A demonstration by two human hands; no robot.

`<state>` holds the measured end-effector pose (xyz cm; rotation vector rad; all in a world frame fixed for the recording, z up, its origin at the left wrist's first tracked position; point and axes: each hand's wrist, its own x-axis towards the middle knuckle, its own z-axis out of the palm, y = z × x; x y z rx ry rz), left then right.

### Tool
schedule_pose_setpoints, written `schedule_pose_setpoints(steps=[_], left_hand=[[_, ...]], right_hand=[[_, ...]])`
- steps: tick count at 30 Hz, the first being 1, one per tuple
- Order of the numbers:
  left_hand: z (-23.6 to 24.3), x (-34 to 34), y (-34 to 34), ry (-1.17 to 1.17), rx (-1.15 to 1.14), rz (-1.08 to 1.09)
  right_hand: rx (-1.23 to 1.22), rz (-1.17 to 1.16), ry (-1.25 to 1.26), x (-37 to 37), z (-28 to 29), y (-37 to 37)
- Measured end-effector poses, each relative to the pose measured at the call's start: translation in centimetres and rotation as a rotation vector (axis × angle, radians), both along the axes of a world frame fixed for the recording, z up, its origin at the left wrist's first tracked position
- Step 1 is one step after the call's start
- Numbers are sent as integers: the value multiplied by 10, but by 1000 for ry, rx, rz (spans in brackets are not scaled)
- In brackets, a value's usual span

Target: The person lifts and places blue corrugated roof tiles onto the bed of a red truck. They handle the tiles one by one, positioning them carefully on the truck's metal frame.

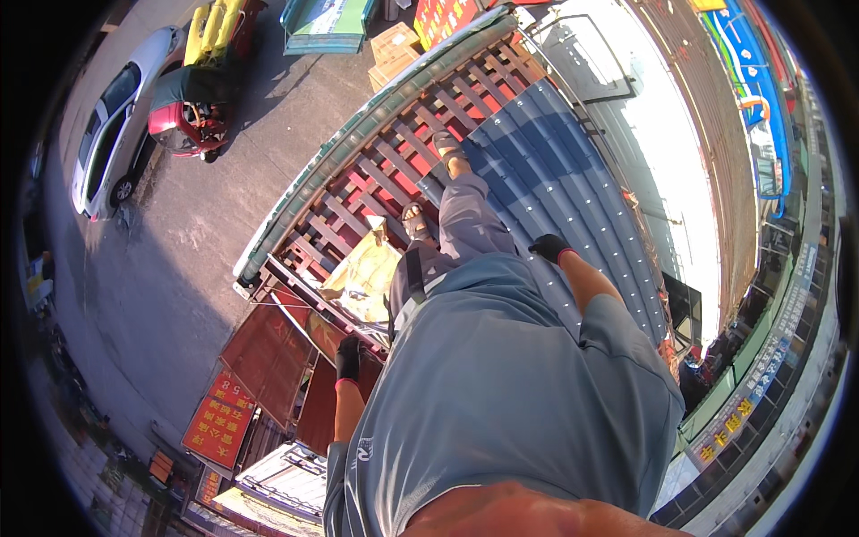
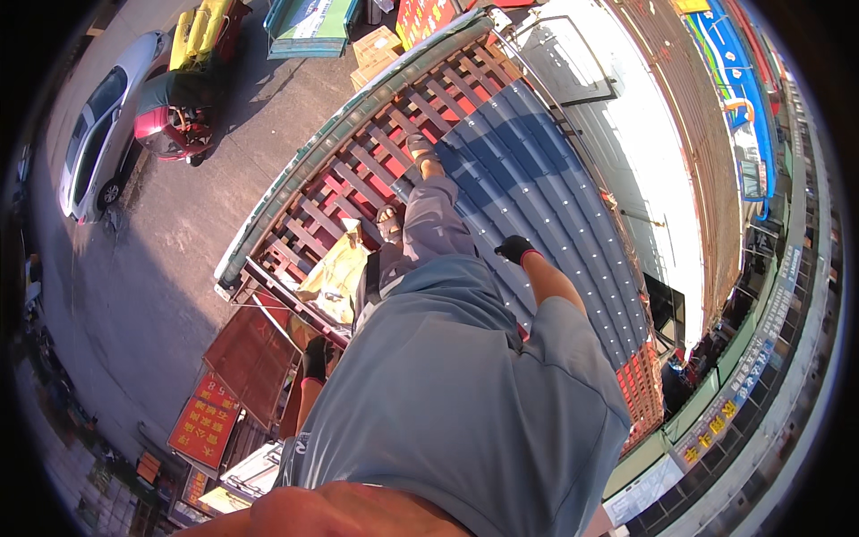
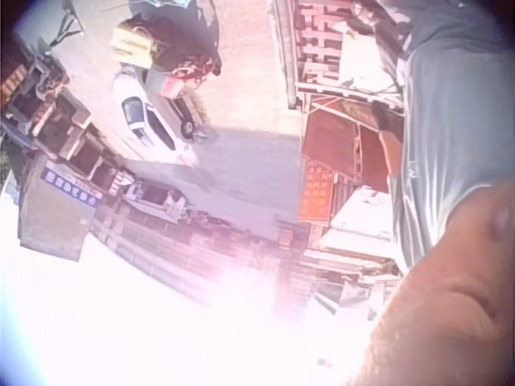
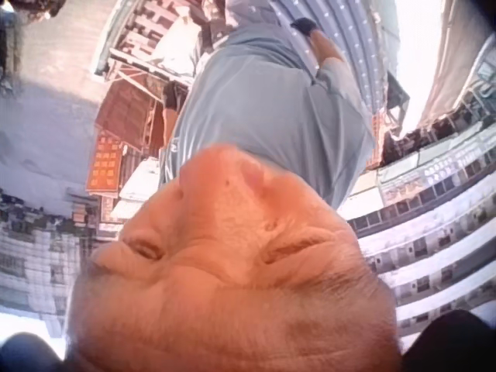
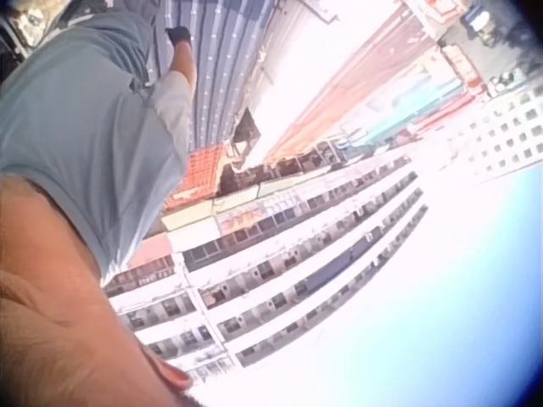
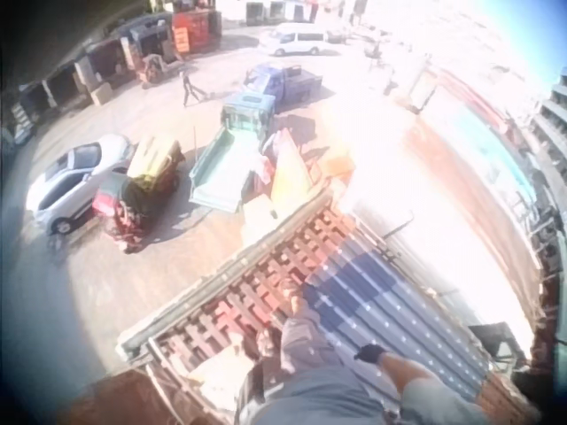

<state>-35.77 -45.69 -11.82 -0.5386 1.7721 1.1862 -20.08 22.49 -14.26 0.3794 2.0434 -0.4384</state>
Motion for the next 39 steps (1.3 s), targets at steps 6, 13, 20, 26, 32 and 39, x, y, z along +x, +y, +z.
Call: schedule_pose_setpoints(steps=[6,13,20,26,32,39], left_hand=[[15,56,13,-91,125,102],[-6,50,28,-202,105,476],[-15,53,76,-186,31,431],[-20,163,99,-612,47,367],[-25,150,131,-474,96,594],[-25,132,134,-434,128,706]], right_hand=[[-22,-427,473,-113,31,10],[-189,-137,425,-135,44,3],[-151,302,229,-60,45,34],[-143,-97,272,-136,46,41],[-121,-403,116,-206,45,22],[-211,-363,140,-212,45,-5]])
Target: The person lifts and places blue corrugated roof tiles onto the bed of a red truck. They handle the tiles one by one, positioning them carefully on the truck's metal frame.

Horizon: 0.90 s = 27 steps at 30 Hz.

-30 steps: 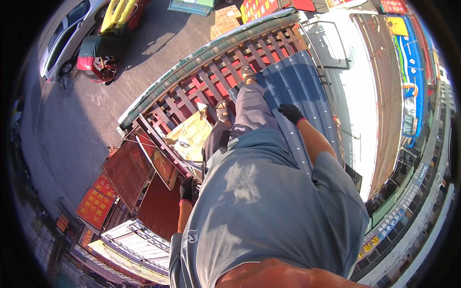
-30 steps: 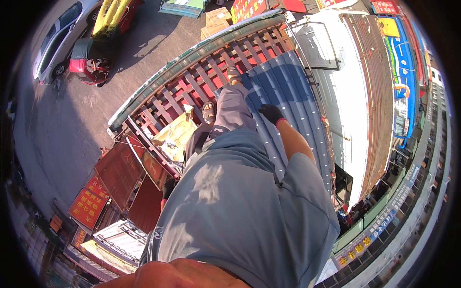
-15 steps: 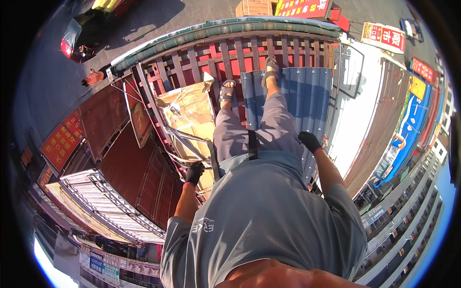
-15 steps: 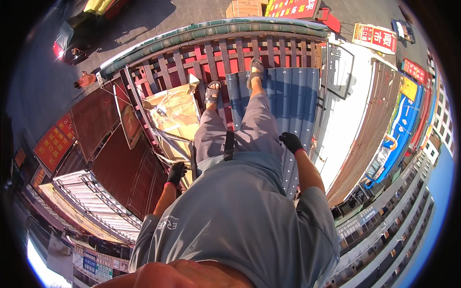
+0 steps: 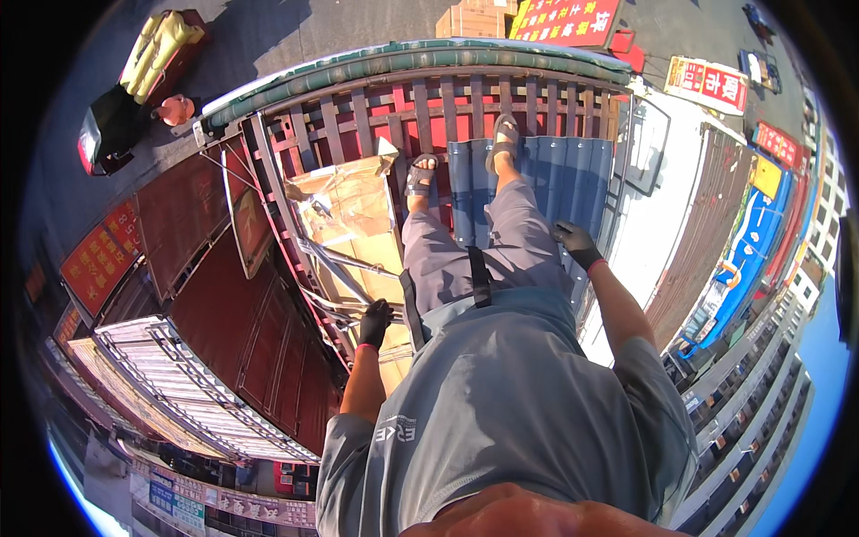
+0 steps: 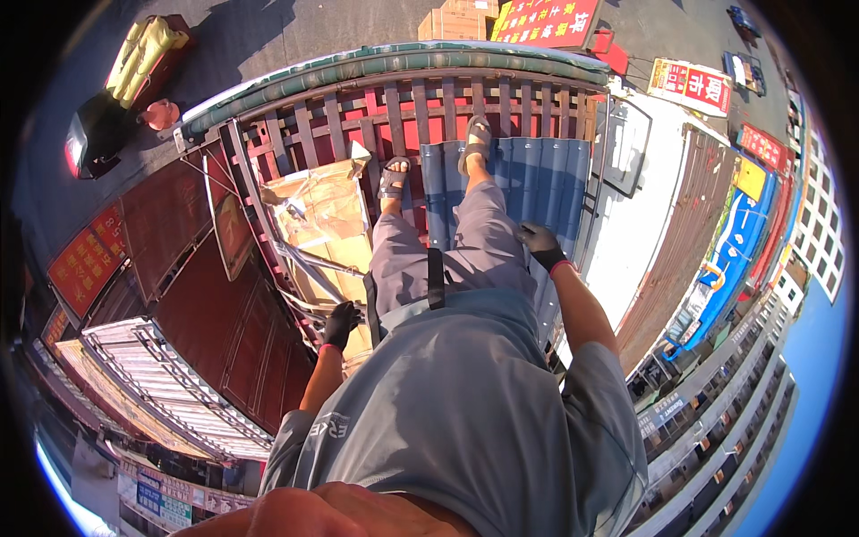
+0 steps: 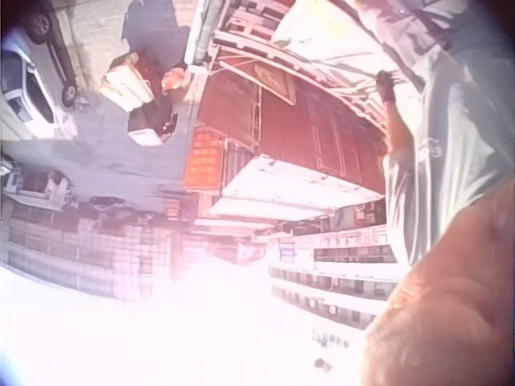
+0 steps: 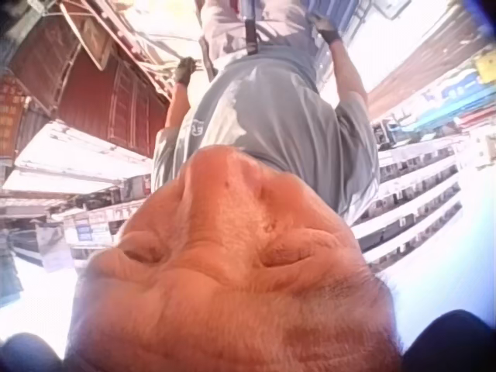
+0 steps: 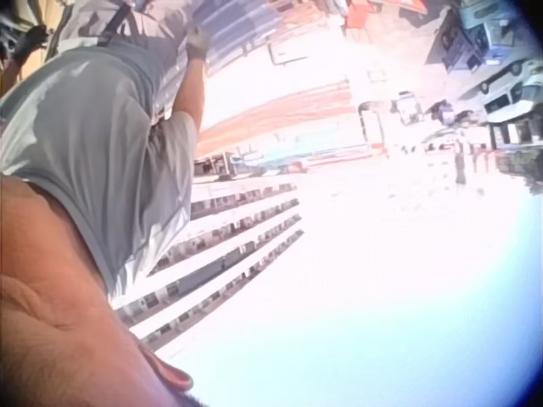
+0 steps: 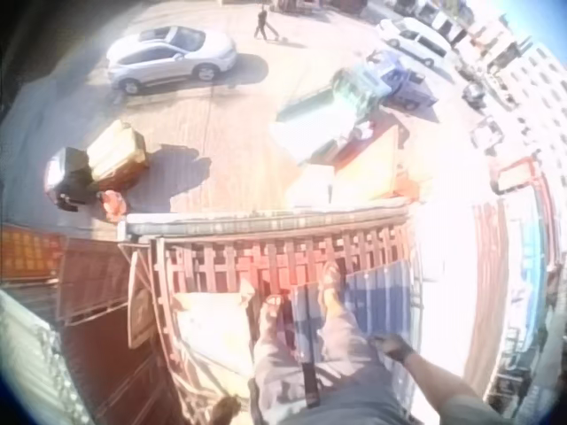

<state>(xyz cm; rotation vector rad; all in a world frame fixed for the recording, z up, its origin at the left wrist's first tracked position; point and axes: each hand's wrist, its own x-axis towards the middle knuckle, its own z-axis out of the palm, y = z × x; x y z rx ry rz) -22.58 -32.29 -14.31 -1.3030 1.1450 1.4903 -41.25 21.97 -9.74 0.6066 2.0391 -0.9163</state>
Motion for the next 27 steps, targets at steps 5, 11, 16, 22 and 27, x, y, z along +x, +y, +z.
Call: schedule_pose_setpoints(steps=[5,11,16,22,27], left_hand=[[-6,-36,-18,94,6,-136],[4,-116,-27,264,-63,-256],[1,-164,-36,343,-47,-384],[8,-205,-35,389,-57,-524],[10,-221,-29,422,-59,-685]], right_hand=[[67,132,67,16,-1,17],[119,-34,144,40,15,17],[159,-86,296,84,40,-7],[216,234,473,149,28,-22],[205,177,473,183,21,-43]])
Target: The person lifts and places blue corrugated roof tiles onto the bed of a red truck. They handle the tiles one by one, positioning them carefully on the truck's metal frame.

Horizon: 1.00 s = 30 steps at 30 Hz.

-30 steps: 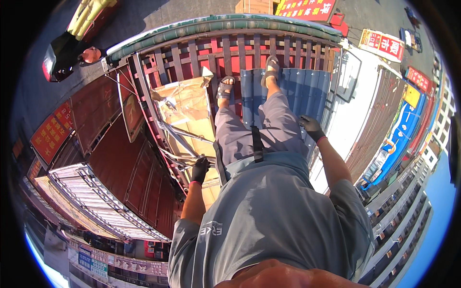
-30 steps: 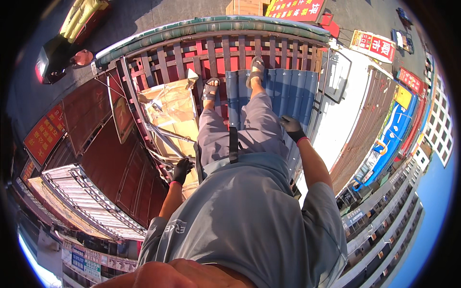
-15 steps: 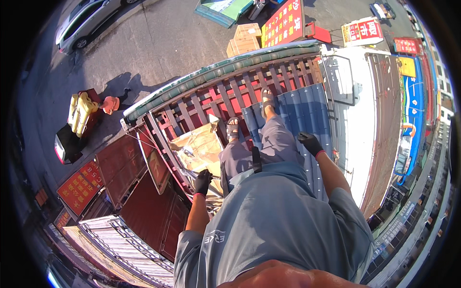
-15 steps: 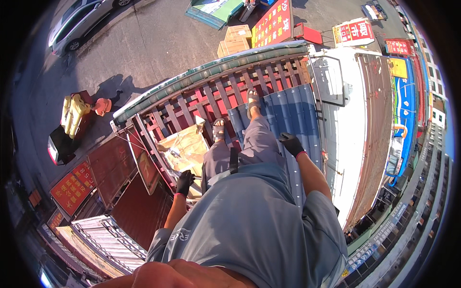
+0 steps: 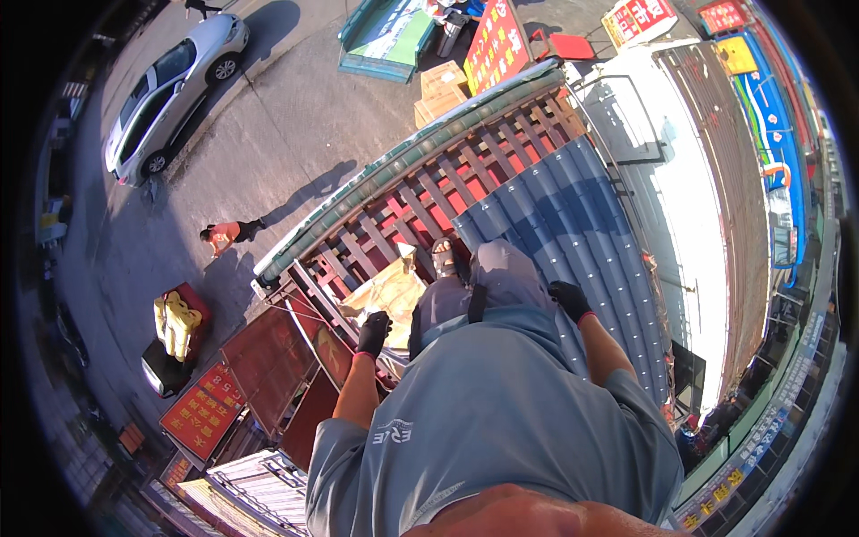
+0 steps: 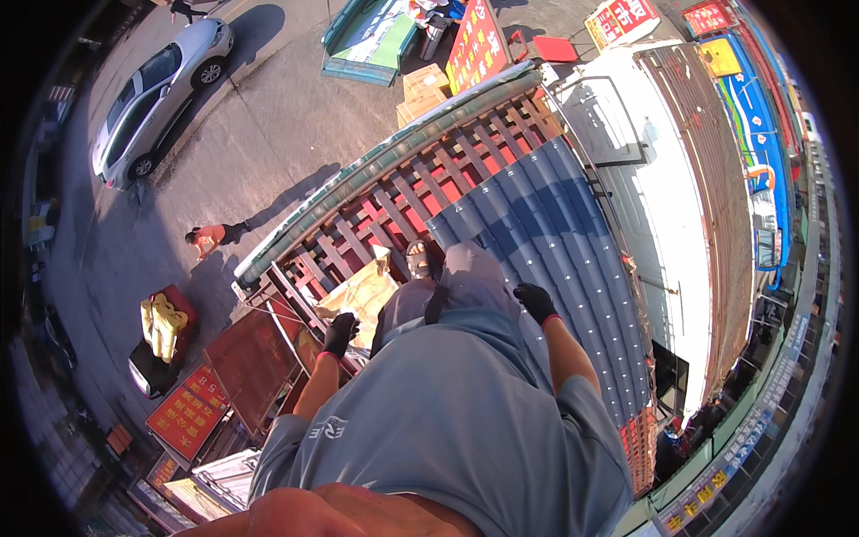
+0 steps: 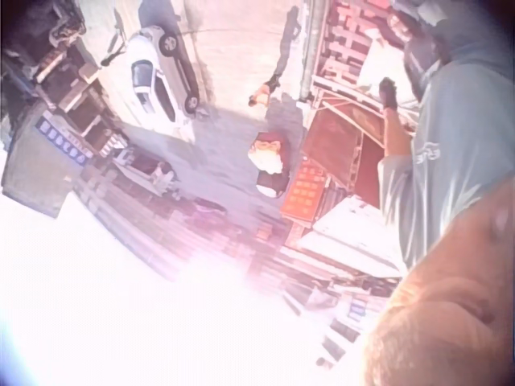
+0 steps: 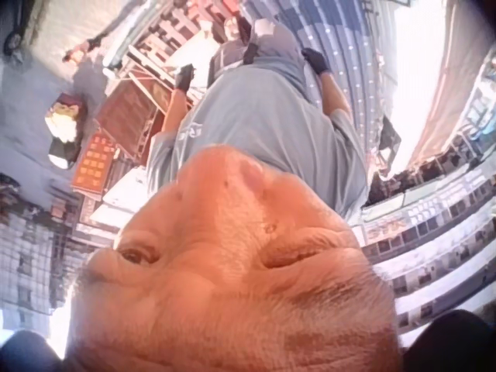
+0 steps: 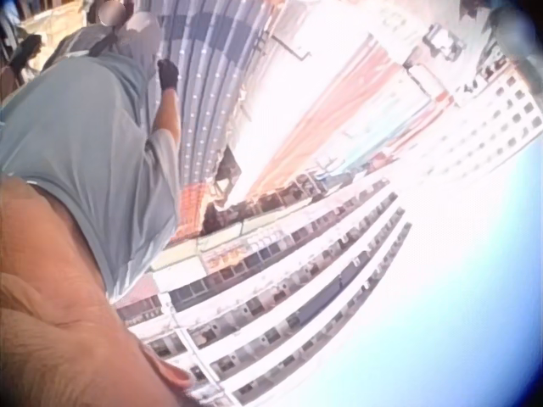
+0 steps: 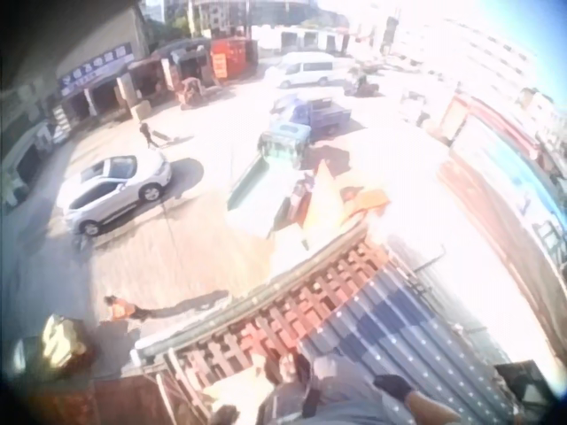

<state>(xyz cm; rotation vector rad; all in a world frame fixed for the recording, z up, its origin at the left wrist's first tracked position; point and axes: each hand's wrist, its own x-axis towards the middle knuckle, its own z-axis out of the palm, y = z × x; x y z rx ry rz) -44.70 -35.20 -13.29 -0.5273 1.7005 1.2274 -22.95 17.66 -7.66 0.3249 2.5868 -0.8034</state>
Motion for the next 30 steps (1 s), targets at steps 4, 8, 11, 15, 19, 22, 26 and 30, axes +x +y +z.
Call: schedule_pose_setpoints(steps=[4,8,11,15,19,22,26,30], left_hand=[[2,-7,13,10,54,-68],[-5,-15,18,72,47,-198],[-19,-25,21,172,83,-295],[25,-42,54,165,-37,-367],[40,-46,92,215,-7,-347],[60,-45,109,405,36,-546],[51,-65,97,917,18,-933],[69,-87,147,618,48,-784]], right_hand=[[-152,-188,36,30,-17,-2],[-345,-481,-22,37,-20,-11],[-533,-762,-64,42,-18,-14],[-576,-910,-31,65,-10,-32],[-367,-750,57,123,-35,-35],[-187,-654,86,149,-59,-40],[-189,-651,167,121,-71,-37],[-258,-894,130,69,-58,-39]])
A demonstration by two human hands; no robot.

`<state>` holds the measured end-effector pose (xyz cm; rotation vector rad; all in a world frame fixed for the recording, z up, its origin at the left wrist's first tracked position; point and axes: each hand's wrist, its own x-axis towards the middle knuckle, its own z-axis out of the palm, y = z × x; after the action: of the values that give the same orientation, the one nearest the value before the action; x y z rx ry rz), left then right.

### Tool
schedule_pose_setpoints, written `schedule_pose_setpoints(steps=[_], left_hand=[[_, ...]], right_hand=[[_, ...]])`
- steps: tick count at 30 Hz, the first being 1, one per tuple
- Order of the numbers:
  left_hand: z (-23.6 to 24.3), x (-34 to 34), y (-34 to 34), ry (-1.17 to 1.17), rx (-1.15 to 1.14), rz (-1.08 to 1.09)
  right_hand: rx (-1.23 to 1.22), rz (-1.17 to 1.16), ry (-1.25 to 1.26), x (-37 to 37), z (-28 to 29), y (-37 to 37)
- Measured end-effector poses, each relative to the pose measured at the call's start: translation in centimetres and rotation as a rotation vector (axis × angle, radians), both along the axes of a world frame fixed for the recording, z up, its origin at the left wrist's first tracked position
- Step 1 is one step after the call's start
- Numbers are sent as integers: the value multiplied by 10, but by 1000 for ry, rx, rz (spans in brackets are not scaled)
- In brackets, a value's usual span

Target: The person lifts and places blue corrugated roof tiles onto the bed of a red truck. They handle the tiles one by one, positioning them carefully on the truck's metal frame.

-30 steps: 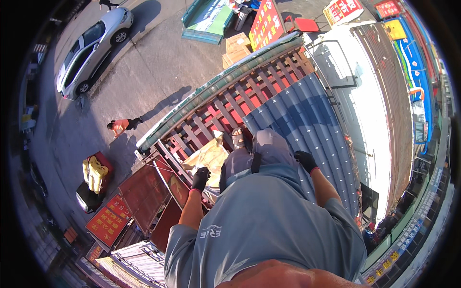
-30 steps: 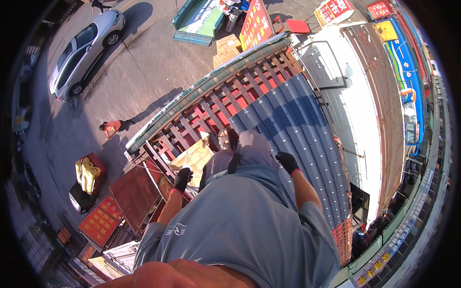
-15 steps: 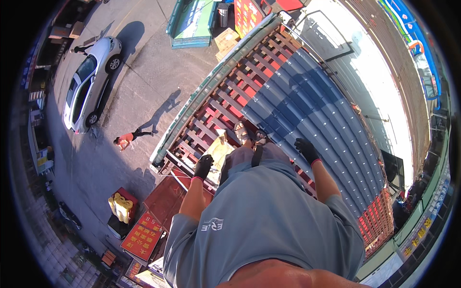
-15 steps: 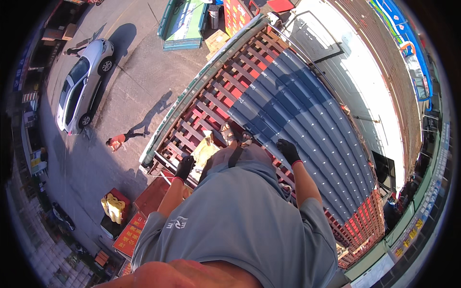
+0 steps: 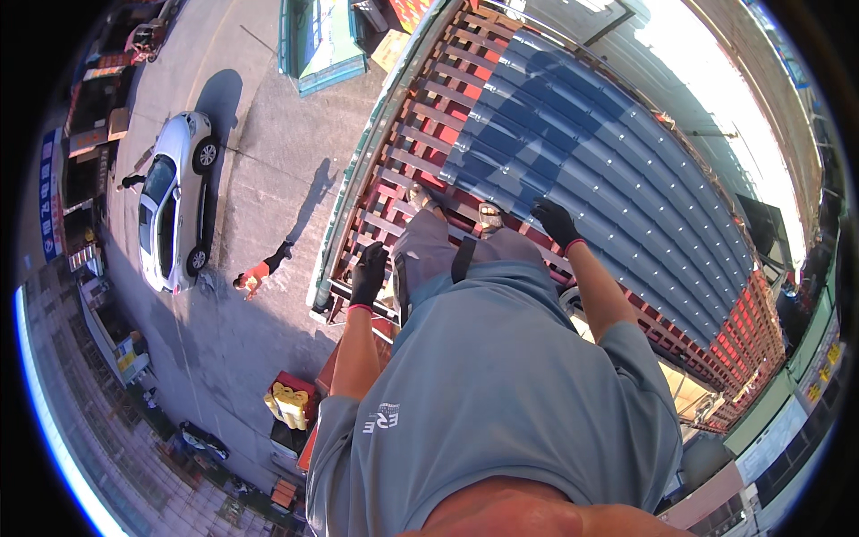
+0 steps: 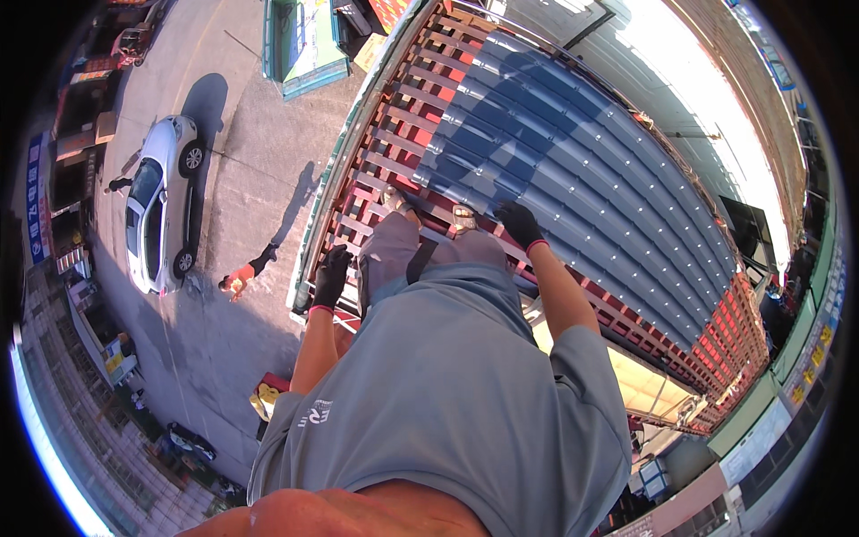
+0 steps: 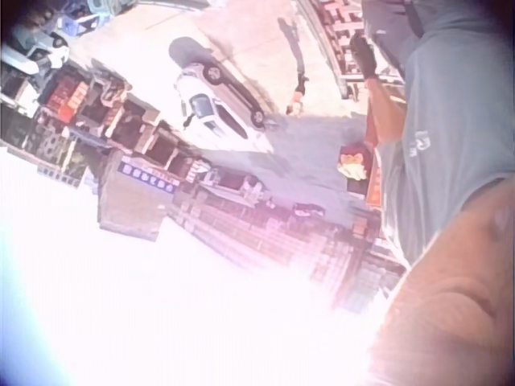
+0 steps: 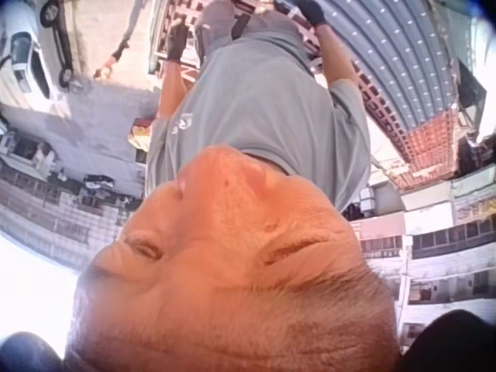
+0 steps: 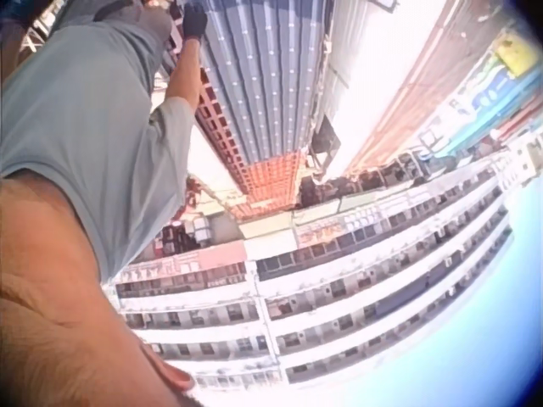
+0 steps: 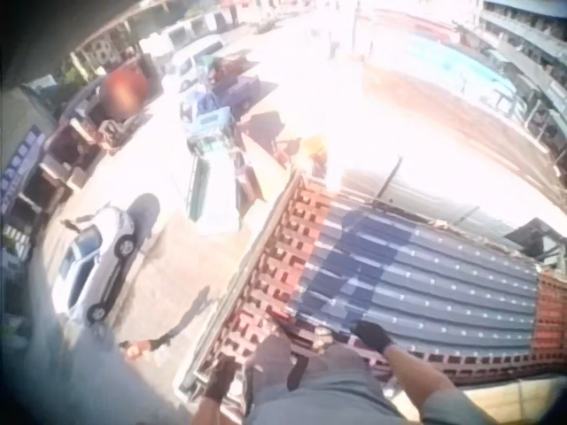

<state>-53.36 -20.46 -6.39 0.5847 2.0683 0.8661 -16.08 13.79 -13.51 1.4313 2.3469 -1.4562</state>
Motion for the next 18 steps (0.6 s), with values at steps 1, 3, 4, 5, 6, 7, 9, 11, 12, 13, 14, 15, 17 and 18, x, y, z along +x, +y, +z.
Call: schedule_pose_setpoints(steps=[1,3,4,5,6,7,9,11,12,13,14,15,17,18], left_hand=[[11,-6,19,63,10,-54],[18,-17,51,59,50,-51],[14,-23,64,-16,78,2],[-1,-38,75,135,107,-123],[-8,-47,91,-92,142,-78],[-16,-57,105,19,215,-196],[-23,-78,134,60,287,-320],[-22,-102,158,-83,267,-323],[-39,-120,162,-3,299,-388],[-50,-136,166,89,351,-488],[-62,-155,170,181,405,-583],[-73,-172,173,167,311,-581],[-55,-206,195,80,172,-632],[-57,-223,196,39,102,-641]], right_hand=[[-7,-20,24,-14,4,-1],[-128,-78,100,-56,21,-1],[-189,-112,138,-78,31,-1],[-190,-103,153,-101,39,-2],[-189,-105,159,-120,44,-1],[-188,-107,163,-137,48,0],[-123,-129,168,-169,51,-2],[-111,-184,137,-201,53,-5],[-90,-221,121,-216,47,-11],[-69,-253,102,-226,40,-15],[-48,-281,83,-237,32,-19],[-56,-299,56,-252,31,-24],[-44,-301,4,-269,17,-34],[-42,-299,-16,-279,14,-44]])
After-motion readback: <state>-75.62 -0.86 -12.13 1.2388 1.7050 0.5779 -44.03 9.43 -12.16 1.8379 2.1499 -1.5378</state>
